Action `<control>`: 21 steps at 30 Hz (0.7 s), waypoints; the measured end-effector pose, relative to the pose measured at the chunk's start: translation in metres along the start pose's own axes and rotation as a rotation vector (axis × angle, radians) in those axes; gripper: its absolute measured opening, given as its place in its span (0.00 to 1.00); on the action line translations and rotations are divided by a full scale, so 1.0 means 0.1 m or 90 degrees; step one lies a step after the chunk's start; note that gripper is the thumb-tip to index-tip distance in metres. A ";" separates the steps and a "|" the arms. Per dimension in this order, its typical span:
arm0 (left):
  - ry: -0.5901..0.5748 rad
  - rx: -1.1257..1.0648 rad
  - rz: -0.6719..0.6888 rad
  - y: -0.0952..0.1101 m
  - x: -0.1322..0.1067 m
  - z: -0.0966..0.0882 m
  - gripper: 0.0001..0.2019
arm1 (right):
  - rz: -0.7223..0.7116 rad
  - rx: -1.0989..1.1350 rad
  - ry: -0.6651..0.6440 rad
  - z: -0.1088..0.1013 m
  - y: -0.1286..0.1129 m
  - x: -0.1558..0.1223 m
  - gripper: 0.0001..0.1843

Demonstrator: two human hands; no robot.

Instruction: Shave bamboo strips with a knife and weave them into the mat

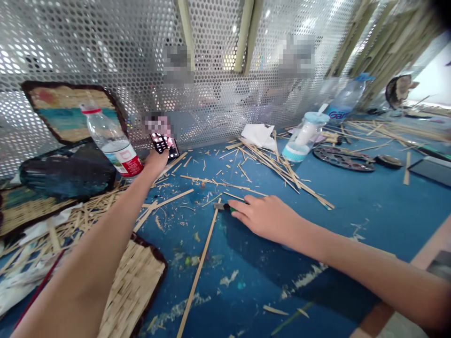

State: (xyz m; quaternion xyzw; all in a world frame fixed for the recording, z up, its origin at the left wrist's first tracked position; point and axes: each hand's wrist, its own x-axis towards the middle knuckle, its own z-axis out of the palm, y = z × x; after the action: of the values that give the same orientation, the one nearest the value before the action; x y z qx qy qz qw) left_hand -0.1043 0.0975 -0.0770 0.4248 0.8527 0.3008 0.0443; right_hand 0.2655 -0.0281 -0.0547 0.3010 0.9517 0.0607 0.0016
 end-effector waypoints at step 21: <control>-0.007 0.035 0.045 0.04 -0.02 0.03 0.23 | -0.052 0.023 0.007 0.01 -0.03 0.00 0.21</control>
State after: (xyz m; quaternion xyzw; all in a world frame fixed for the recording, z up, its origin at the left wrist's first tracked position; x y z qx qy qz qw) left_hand -0.0993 0.0996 -0.0773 0.4572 0.8449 0.2765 0.0268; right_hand 0.2636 -0.0306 -0.0563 0.2619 0.9640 0.0453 -0.0067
